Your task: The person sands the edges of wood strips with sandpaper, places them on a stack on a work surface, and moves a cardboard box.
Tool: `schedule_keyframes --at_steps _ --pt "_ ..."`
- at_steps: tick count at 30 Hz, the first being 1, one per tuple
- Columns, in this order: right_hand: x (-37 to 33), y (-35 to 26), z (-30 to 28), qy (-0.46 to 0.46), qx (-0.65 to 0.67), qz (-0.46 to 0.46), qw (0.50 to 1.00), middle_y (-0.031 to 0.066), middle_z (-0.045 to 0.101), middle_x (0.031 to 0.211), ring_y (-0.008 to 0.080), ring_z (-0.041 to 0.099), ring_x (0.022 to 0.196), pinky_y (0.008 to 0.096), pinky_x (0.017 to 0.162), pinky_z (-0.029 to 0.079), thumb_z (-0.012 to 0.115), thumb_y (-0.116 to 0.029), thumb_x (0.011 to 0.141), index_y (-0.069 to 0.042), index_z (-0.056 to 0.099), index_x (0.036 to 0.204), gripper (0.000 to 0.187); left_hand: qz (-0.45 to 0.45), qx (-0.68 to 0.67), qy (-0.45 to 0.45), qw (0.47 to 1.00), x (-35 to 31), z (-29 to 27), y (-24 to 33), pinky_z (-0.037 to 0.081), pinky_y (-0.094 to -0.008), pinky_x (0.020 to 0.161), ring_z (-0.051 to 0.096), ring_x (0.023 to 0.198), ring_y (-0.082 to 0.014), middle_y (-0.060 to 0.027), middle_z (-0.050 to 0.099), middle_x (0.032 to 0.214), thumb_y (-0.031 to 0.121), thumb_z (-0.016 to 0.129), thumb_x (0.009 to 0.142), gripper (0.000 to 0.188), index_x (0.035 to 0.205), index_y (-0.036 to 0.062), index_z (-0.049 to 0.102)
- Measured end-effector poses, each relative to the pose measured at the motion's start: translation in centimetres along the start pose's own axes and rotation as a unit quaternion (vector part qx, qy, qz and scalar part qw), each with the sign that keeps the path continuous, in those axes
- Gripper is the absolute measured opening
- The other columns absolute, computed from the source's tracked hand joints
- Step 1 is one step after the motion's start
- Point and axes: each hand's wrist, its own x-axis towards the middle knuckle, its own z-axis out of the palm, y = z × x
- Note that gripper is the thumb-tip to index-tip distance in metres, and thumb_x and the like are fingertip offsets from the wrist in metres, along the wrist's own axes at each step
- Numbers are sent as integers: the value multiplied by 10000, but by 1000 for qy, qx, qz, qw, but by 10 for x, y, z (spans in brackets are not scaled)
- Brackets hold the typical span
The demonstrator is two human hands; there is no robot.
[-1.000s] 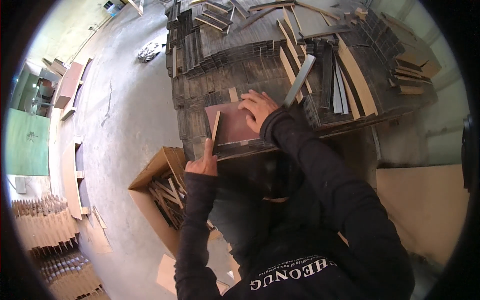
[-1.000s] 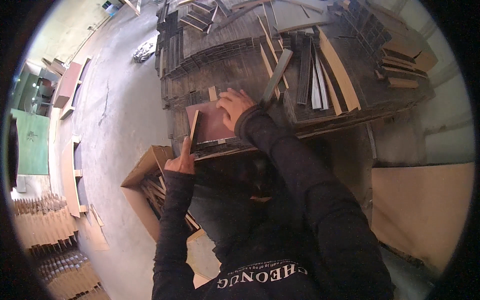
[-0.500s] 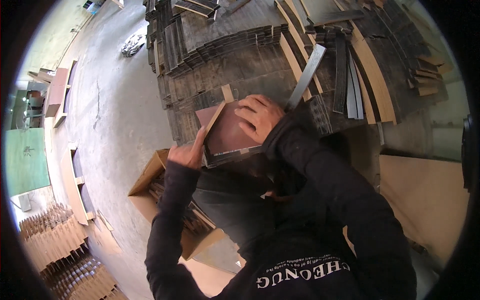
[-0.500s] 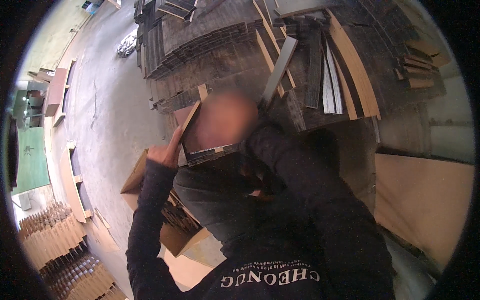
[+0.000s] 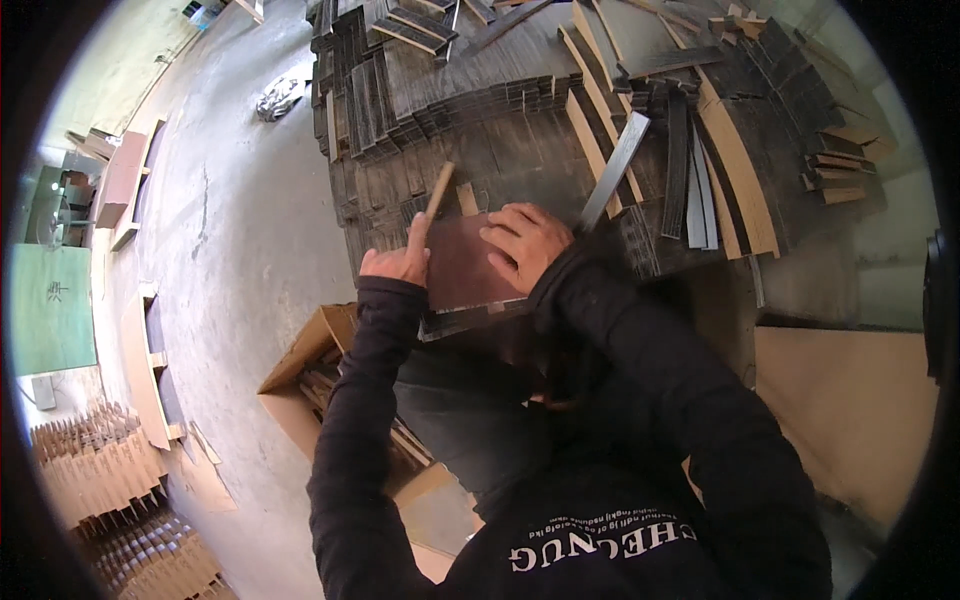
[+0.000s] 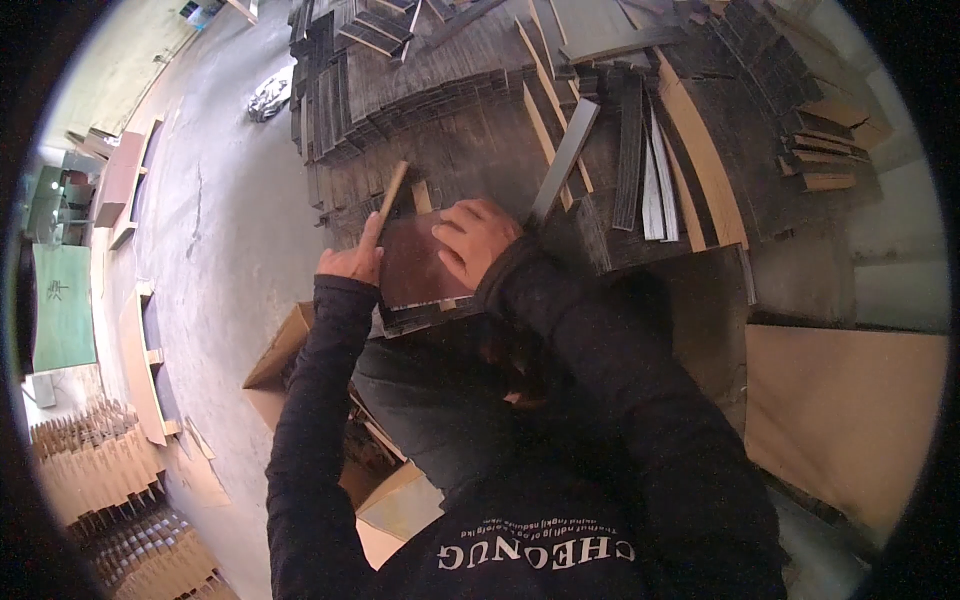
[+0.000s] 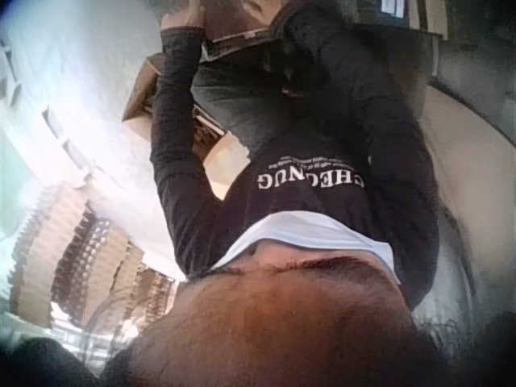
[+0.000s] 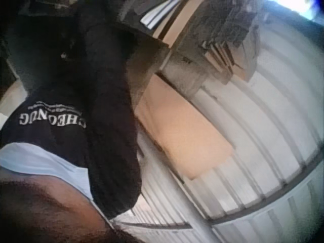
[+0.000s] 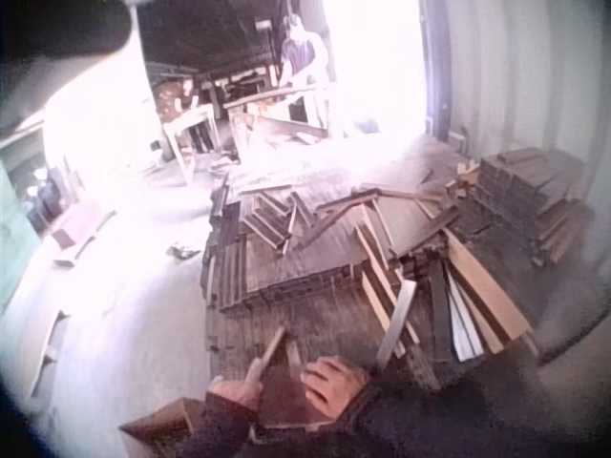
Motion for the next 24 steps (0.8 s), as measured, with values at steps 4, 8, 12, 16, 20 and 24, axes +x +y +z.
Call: schedule_keyframes --at_steps 4,8,12,16,20,24 --pt "-1 -3 -10 21 19 7 1000 82 532 970 275 487 980 385 836 423 617 -140 701 -66 580 906 221 -43 21 51 998 -36 -5 40 321 -342 357 394 294 -206 -44 459 432 227 567 754 469 1196 98 475" --pt "-4 -7 0 14 20 12 1000 85 532 971 275 483 983 381 836 422 618 -137 698 -65 575 887 207 -127 20 -21 991 -16 13 56 353 -352 366 468 331 -210 -63 476 422 185 505 791 458 1218 51 404" --pt "-1 0 0 2 -1 2 1000 80 544 1005 273 488 993 383 844 424 615 -144 698 -67 586 915 232 -167 -29 -50 984 -7 3 65 410 -412 432 531 418 -280 -119 521 490 189 489 800 533 1284 41 321" --pt "-4 4 1 4 14 16 1000 80 548 1024 279 484 1004 383 856 419 610 -142 709 -66 594 932 235 -134 -35 3 990 -49 -2 99 447 -438 470 546 472 -333 -176 539 531 185 516 758 628 1319 51 268" --pt "-2 0 4 3 19 10 1000 87 548 1015 284 484 1000 381 862 413 611 -142 703 -63 595 934 244 -311 -64 -53 947 15 -6 59 385 -478 417 528 492 -387 -206 518 530 171 462 813 225 1020 92 427" --pt "-7 10 -4 5 -1 7 1000 86 549 1011 281 483 999 380 855 417 604 -144 711 -64 594 931 234 -244 -124 -34 961 -16 8 88 423 -481 480 564 581 -385 -237 572 760 119 489 748 582 1299 116 300"
